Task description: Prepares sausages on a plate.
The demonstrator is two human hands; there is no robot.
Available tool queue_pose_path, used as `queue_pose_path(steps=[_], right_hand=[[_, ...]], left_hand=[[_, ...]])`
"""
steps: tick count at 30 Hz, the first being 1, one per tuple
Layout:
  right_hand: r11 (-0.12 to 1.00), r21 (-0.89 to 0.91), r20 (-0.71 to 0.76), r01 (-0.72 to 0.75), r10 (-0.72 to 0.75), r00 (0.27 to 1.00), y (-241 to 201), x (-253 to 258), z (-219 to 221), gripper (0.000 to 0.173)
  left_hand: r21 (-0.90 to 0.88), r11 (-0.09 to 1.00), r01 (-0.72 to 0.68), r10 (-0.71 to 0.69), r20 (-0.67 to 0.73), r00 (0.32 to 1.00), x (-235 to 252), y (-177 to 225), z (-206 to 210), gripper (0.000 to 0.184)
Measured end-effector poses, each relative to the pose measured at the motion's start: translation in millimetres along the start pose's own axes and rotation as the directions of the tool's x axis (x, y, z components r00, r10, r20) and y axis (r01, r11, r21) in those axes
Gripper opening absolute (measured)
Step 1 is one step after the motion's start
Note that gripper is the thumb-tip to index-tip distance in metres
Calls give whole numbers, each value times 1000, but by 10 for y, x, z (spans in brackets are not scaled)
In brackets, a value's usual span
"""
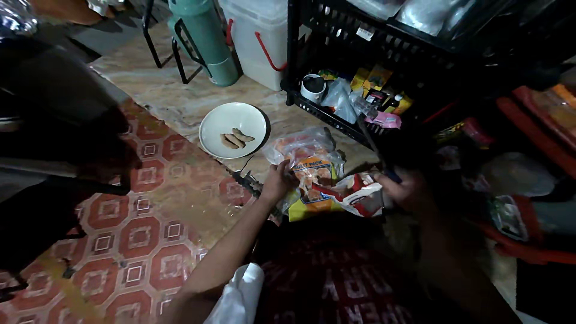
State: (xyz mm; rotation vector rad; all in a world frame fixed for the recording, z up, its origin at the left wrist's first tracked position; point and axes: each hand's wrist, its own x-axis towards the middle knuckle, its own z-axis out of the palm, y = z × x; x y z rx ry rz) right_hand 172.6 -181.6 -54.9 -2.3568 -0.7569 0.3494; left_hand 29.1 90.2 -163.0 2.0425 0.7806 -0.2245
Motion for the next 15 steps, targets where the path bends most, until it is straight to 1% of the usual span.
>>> queue_pose_path(steps=[2, 3, 6, 9, 11, 12, 14, 15], right_hand=[[992, -69, 136, -106, 115, 984, -153, 209, 134, 36], [987, -82, 195, -141, 154, 969, -146, 331, 252, 38], [989, -21, 273, -147, 147, 951, -53, 561, 624, 42], [989, -10, 327, -145, 140, 935, -22, 550, 766, 44], [995, 3, 319, -103, 97, 943, 36, 459, 769, 45], [997, -10, 293, -79, 78, 953, 52, 393, 752, 46], [998, -49, 180, -35, 43, 983, 17, 229, 706, 47], [999, -39, 110, -8, 12, 994, -4, 135, 713, 47]], left_hand=[[-14, 1000, -21, 21, 5, 1000, 78, 57, -12, 66], [-30, 998, -47, 47, 6, 999, 117, 48, -8, 65], [-126, 981, -150, 151, 3, 989, 216, -103, -2, 66], [-247, 953, -175, 179, -7, 984, 100, -215, -37, 69], [-327, 926, -190, 176, -73, 982, -99, -315, -80, 61], [-352, 914, -201, 161, -140, 977, -205, -401, -113, 54], [-374, 904, -206, 79, -326, 942, -355, -655, -184, 41], [-385, 907, -170, 6, -393, 920, -409, -808, -241, 38]])
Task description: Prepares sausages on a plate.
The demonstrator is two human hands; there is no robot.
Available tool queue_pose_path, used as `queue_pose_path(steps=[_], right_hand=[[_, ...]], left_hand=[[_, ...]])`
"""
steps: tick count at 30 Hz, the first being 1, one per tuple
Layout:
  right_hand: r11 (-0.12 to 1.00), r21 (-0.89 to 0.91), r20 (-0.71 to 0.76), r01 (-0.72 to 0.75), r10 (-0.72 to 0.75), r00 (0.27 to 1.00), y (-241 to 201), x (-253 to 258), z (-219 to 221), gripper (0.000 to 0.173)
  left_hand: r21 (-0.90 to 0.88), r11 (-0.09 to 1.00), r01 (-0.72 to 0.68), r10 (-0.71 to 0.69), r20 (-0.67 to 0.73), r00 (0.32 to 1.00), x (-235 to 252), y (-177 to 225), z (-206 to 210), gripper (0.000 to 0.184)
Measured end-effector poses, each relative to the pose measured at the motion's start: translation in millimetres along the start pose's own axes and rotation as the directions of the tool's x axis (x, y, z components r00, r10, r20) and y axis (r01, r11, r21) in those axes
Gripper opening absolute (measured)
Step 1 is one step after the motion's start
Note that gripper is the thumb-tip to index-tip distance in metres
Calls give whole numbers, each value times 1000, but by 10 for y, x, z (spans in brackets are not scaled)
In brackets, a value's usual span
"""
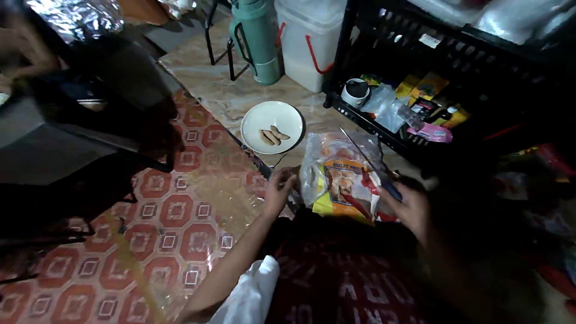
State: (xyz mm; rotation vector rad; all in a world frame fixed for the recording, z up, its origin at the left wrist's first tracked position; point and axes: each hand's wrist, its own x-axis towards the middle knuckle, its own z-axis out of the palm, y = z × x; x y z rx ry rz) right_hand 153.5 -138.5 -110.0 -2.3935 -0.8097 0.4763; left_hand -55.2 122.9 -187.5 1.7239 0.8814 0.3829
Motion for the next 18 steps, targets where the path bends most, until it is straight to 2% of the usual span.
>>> queue_pose_path(steps=[2, 3, 5, 7, 10, 13, 16, 18], right_hand=[[992, 97, -114, 81, -70, 991, -50, -165, 83, 42], [979, 172, -125, 108, -87, 988, -99, -218, 119, 43], [944, 298, -107, 139, -111, 988, -243, -257, 208, 57], [919, 370, -41, 136, -130, 991, -542, -243, 282, 63], [897, 417, 68, 145, -190, 979, -995, -99, 527, 59], [909, 405, 199, 97, -191, 961, -1394, 206, 832, 60], [928, 370, 217, 41, -129, 968, -1671, 479, 1151, 61], [937, 350, 209, 7, -85, 974, -1769, 624, 1336, 60]], left_hand=[[14, 993, 121, -118, -133, 984, 0, -163, -291, 36], [23, 984, 175, -168, -174, 970, 40, -203, -435, 37], [57, 974, 221, -201, -238, 950, 193, -204, -677, 38], [103, 972, 212, -178, -264, 948, 433, -172, -871, 41], [102, 971, 217, -184, -262, 947, 920, -178, -1041, 53], [129, 965, 230, -194, -244, 950, 1388, -234, -1128, 71], [237, 942, 236, -204, -153, 967, 1675, -242, -1242, 72], [220, 959, 179, -164, -81, 983, 1837, -277, -1355, 65]])
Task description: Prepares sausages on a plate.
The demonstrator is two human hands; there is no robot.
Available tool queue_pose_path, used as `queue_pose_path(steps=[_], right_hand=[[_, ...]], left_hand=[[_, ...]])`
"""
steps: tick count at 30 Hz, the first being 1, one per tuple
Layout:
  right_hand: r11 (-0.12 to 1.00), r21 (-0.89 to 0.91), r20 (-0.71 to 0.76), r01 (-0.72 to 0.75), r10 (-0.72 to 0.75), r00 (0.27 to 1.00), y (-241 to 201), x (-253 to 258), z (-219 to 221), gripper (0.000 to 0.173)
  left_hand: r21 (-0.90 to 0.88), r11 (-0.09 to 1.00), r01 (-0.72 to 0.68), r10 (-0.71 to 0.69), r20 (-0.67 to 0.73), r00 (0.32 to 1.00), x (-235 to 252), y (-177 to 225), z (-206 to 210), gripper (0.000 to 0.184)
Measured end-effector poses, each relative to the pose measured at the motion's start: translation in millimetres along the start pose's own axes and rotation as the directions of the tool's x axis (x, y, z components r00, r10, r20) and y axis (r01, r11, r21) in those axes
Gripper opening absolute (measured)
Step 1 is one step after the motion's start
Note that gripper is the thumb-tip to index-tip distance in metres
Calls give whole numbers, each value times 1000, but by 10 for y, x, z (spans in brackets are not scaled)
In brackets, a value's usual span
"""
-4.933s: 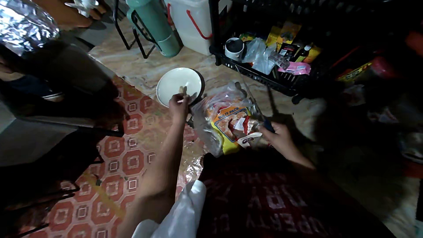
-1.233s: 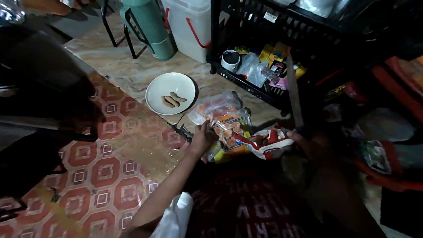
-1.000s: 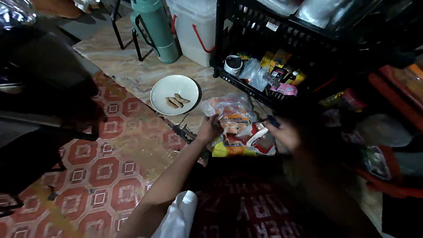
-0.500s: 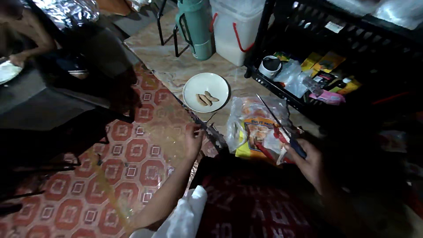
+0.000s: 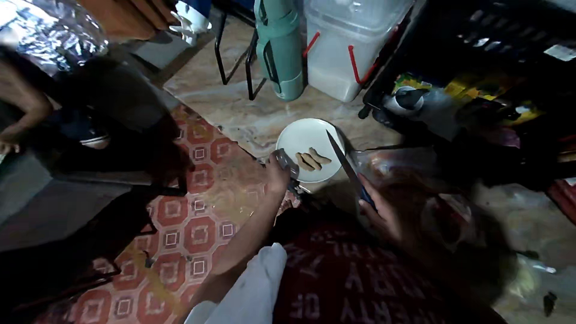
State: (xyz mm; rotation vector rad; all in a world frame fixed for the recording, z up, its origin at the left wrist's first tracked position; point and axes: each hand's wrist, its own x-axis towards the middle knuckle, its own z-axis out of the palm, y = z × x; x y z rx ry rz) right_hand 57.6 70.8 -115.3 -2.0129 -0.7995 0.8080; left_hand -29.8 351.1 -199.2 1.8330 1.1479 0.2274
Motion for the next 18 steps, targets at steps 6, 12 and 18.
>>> queue_pose_path(steps=[6, 12, 18], right_hand=[[945, -204, 42, -257, 271, 962, -379, 330, 266, 60], [959, -163, 234, -233, 268, 935, -591, 345, 452, 60], [914, -255, 239, -315, 376, 895, -435, 373, 408, 61]], left_hand=[[237, 933, -272, 235, 174, 956, 409, 149, -371, 46], [240, 904, -354, 251, 373, 893, 375, 253, -196, 39], [342, 926, -158, 12, 393, 920, 376, 368, -112, 66]])
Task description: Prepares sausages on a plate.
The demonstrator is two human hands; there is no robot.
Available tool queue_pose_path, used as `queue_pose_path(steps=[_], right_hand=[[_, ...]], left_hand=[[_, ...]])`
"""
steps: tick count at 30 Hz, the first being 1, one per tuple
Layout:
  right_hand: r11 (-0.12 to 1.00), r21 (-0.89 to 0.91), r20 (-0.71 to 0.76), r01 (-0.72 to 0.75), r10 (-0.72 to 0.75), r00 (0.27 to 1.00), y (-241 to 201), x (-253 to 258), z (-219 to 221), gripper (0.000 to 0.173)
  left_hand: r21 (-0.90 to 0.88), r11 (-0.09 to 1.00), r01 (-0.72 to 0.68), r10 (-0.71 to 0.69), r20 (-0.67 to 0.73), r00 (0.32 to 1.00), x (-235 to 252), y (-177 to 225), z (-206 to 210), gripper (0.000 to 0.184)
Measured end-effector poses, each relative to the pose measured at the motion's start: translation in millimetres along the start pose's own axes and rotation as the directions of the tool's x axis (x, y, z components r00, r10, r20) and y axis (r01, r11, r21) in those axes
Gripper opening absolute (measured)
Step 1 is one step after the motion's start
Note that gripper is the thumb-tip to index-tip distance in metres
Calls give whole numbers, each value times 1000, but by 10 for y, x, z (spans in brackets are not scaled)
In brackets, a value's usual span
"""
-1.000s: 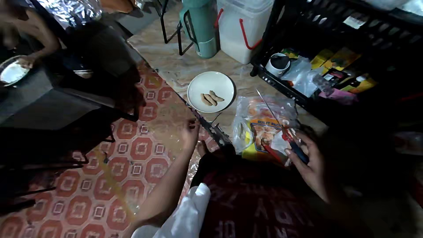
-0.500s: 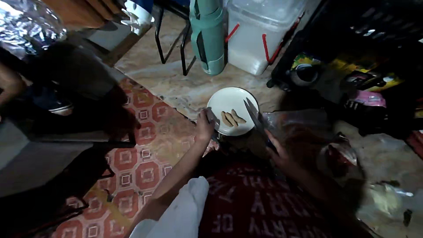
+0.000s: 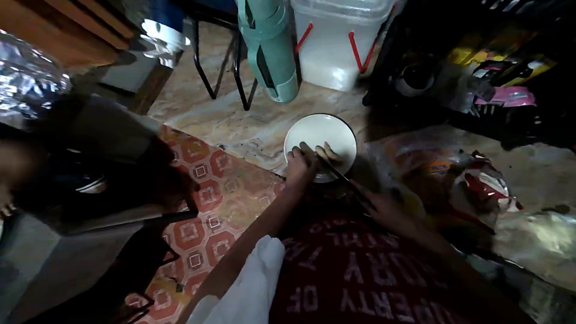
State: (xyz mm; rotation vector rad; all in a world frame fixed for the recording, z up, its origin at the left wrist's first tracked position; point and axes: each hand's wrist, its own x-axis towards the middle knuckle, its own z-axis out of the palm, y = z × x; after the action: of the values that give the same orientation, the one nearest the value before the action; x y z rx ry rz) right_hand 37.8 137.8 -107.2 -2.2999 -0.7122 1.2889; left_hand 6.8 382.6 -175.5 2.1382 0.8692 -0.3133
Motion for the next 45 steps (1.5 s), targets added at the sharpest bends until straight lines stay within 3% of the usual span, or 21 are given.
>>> queue_pose_path(steps=[3, 7, 10, 16, 21, 30, 36, 45], right_hand=[[999, -3, -59, 41, -41, 997, 82, 54, -31, 61], [987, -11, -138, 159, -159, 978, 234, 149, 26, 61], [993, -27, -117, 114, -117, 986, 202, 181, 15, 63], [998, -41, -74, 40, -43, 996, 122, 247, -16, 67], [987, -64, -133, 148, -156, 979, 120, 242, -25, 64], [986, -125, -48, 113, -120, 992, 54, 349, -56, 66], [984, -107, -87, 140, -149, 985, 53, 361, -32, 63], [985, -154, -62, 81, -92, 994, 3, 388, -7, 63]], left_hand=[[5, 1000, 11, -11, -14, 1000, 37, 40, 38, 67], [-126, 990, -54, 46, -67, 997, 185, -24, 110, 50], [-231, 973, -14, 3, -51, 999, 289, 29, 30, 41], [-222, 975, -7, -18, -112, 994, 364, 49, 25, 33], [-343, 939, 24, -54, -80, 995, 429, 62, 32, 22], [-439, 896, 66, -94, -42, 995, 454, 103, 19, 18], [-444, 889, 112, -146, -43, 988, 438, 161, 29, 22], [-424, 905, 17, -73, -116, 991, 434, 145, 94, 20]])
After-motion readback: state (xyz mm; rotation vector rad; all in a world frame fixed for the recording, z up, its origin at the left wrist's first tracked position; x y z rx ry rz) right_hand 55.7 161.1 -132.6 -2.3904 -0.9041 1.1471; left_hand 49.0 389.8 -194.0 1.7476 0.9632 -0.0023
